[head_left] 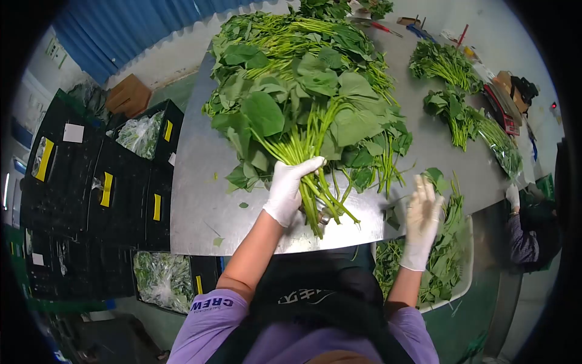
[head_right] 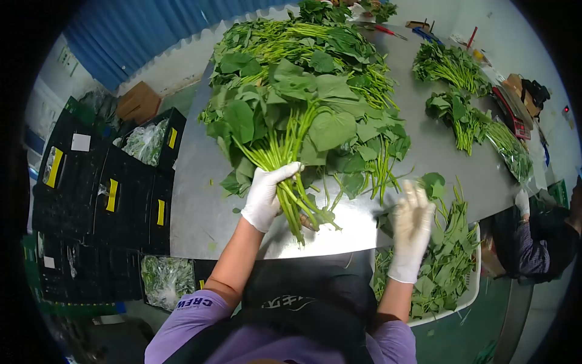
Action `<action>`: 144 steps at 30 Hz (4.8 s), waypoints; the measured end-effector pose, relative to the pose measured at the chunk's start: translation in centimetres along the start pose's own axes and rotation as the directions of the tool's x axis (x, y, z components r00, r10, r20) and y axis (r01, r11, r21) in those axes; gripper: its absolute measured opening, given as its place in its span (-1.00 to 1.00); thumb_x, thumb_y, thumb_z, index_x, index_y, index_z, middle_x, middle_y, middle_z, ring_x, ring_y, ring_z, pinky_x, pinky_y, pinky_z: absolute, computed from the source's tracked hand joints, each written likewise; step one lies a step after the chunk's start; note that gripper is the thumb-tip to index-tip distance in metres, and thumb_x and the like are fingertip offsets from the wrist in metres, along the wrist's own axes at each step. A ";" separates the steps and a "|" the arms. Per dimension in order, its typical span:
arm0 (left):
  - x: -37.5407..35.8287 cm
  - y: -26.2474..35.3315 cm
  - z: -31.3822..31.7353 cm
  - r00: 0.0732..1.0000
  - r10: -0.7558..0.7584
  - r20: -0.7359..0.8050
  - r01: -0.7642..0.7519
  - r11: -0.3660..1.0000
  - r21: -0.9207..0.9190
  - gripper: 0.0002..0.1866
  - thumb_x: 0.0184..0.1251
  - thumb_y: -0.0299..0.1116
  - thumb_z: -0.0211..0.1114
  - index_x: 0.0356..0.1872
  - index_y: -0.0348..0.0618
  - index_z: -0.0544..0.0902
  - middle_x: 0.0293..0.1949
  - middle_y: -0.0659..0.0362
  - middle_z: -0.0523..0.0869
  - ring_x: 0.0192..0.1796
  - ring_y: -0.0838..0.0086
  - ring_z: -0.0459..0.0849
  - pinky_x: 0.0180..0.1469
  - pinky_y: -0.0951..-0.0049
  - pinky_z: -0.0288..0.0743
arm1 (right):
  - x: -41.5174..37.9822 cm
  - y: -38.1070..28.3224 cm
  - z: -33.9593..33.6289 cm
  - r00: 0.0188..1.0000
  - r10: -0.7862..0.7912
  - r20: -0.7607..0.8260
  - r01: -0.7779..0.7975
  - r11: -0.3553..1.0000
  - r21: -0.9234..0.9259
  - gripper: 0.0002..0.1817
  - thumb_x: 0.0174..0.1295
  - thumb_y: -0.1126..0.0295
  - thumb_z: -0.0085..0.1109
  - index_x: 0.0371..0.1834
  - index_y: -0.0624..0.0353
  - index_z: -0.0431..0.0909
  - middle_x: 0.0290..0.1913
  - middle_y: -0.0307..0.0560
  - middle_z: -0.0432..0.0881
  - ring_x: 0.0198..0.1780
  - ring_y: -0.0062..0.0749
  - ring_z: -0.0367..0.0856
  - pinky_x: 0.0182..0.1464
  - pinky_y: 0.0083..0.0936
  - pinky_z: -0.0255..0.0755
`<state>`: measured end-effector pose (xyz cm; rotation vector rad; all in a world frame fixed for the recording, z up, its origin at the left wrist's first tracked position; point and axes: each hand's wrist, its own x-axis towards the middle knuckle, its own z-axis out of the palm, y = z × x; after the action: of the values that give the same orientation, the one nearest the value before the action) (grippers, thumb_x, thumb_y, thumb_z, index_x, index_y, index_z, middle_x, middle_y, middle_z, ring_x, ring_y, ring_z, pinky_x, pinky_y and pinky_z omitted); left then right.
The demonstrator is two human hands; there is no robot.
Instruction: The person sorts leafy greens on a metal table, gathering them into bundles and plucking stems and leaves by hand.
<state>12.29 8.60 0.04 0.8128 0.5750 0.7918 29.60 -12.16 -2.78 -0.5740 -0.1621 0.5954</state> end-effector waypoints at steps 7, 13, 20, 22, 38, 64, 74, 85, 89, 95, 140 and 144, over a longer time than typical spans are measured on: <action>-1.8 -1.0 0.9 0.980 -0.145 0.137 0.140 0.989 0.049 -0.79 0.09 -0.56 0.30 -0.21 -0.31 0.57 -0.36 0.15 0.68 -0.38 0.54 0.63 -0.29 0.56 0.51 | -0.5 5.2 7.9 0.920 0.055 0.389 0.264 0.645 -0.717 -0.78 0.16 0.60 0.10 -0.12 0.42 0.55 -0.06 0.01 0.61 -0.16 -0.46 0.59 -0.09 -0.62 0.45; -2.8 1.1 1.0 0.933 -0.301 0.198 0.279 0.951 0.134 -0.77 0.09 -0.50 0.27 -0.20 -0.34 0.58 -0.39 0.10 0.69 -0.42 0.54 0.61 -0.35 0.57 0.51 | 1.4 7.6 8.8 0.755 -0.175 0.632 0.652 0.105 -0.751 -0.72 -0.05 0.52 0.26 -0.20 0.20 0.57 -0.28 -0.10 0.57 -0.33 -0.23 0.59 -0.30 -0.49 0.45; -2.4 0.7 0.2 0.892 -0.367 0.265 0.333 0.929 0.165 -0.76 0.09 -0.49 0.25 -0.19 -0.33 0.58 -0.37 0.10 0.69 -0.41 0.55 0.61 -0.32 0.57 0.52 | 2.0 5.7 9.7 0.601 0.061 0.797 0.791 -0.190 -0.582 -0.75 -0.04 0.41 0.22 -0.22 0.01 0.59 -0.58 -0.20 0.38 -0.52 -0.35 0.47 -0.45 -0.44 0.35; -2.2 0.3 0.4 0.896 -0.345 0.281 0.317 0.938 0.142 -0.75 0.08 -0.51 0.26 -0.18 -0.33 0.57 -0.40 0.12 0.67 -0.43 0.55 0.61 -0.36 0.59 0.51 | 2.6 5.2 9.5 0.530 0.092 0.843 0.828 -0.270 -0.491 -0.77 -0.07 0.36 0.24 -0.28 0.01 0.58 -0.58 -0.22 0.38 -0.50 -0.38 0.47 -0.43 -0.46 0.33; -2.7 -3.8 1.2 0.977 -0.098 0.190 0.053 0.972 0.227 -0.86 0.11 -0.58 0.25 -0.29 -0.33 0.56 -0.40 0.22 0.62 -0.40 0.58 0.56 -0.32 0.60 0.44 | -0.6 4.4 6.3 0.645 0.432 0.631 0.759 -0.265 -0.595 -0.91 -0.10 0.35 0.17 -0.63 0.07 0.51 -0.63 -0.15 0.44 -0.54 -0.25 0.48 -0.48 -0.30 0.37; -0.7 1.8 -3.9 0.979 -0.111 0.173 0.157 0.946 -0.283 -0.49 0.11 -0.64 0.15 0.16 -0.36 0.35 -0.20 0.13 0.57 -0.30 0.52 0.51 -0.18 0.61 0.44 | 6.6 -1.0 -4.1 0.989 0.146 -0.034 -0.135 0.772 -0.621 -0.86 0.21 0.45 0.08 -0.24 0.24 0.58 -0.40 -0.21 0.63 -0.34 -0.57 0.59 -0.30 -0.66 0.43; -0.9 -0.3 -0.8 0.999 -0.024 0.036 0.026 0.999 -0.044 -0.64 0.10 -0.72 0.12 -0.01 -0.42 0.45 -0.13 -0.12 0.60 -0.14 0.21 0.66 -0.10 0.42 0.61 | 3.2 2.7 1.5 0.996 0.060 0.064 0.005 0.691 -0.723 -0.80 0.18 0.51 0.13 -0.13 0.29 0.57 -0.34 -0.17 0.66 -0.36 -0.67 0.56 -0.38 -0.73 0.39; -0.5 -0.8 0.9 1.000 0.018 0.017 -0.018 1.000 -0.021 -0.68 0.04 -0.66 0.33 -0.13 -0.31 0.54 -0.37 0.20 0.62 -0.39 0.56 0.60 -0.32 0.63 0.51 | -0.4 8.4 3.5 0.690 -0.142 0.709 0.694 -0.149 -0.705 -0.86 -0.15 0.49 0.33 -0.50 0.14 0.57 -0.54 -0.13 0.55 -0.50 -0.22 0.51 -0.43 -0.38 0.35; -0.2 -1.2 0.2 0.999 0.016 -0.037 -0.016 1.000 -0.015 -0.72 0.01 -0.66 0.35 -0.20 -0.31 0.56 -0.40 0.21 0.62 -0.45 0.58 0.58 -0.39 0.61 0.50 | -0.8 8.0 4.1 0.695 -0.085 0.714 0.695 -0.173 -0.698 -0.81 -0.19 0.47 0.35 -0.49 0.13 0.53 -0.54 -0.14 0.53 -0.49 -0.25 0.49 -0.40 -0.38 0.32; 0.0 -1.0 -0.2 0.999 -0.039 0.015 0.039 0.999 -0.002 -0.66 0.04 -0.67 0.29 -0.10 -0.34 0.51 -0.32 0.06 0.67 -0.39 0.54 0.62 -0.35 0.63 0.51 | -1.4 8.1 4.4 0.904 0.117 0.411 0.388 0.182 -0.904 -0.81 -0.08 0.51 0.32 -0.35 0.23 0.59 -0.56 -0.21 0.48 -0.44 -0.50 0.52 -0.36 -0.57 0.36; -2.1 3.5 -4.5 0.956 0.223 -0.190 -0.224 0.974 0.019 -0.72 0.07 -0.63 0.27 -0.15 -0.29 0.50 -0.40 0.19 0.56 -0.45 0.52 0.53 -0.36 0.56 0.45 | 8.7 -1.9 -10.6 0.634 -0.688 0.355 0.255 -0.247 -0.935 -0.82 -0.06 0.56 0.23 -0.32 0.19 0.64 -0.24 -0.08 0.64 -0.21 -0.15 0.57 -0.07 -0.37 0.42; -2.0 3.3 -4.5 0.966 0.203 -0.159 -0.209 0.978 -0.022 -0.75 0.11 -0.61 0.25 -0.16 -0.30 0.51 -0.42 0.20 0.55 -0.45 0.53 0.52 -0.35 0.56 0.45 | 5.5 -8.2 -14.1 0.535 -0.838 0.109 -0.376 -0.352 -0.857 -0.73 -0.01 0.34 0.30 -0.23 0.20 0.62 -0.21 -0.03 0.62 -0.15 -0.22 0.60 -0.09 -0.38 0.43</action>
<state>6.60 10.28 0.43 0.7878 0.6187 1.0611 42.41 -21.10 -10.06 -2.4531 0.0655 -0.8246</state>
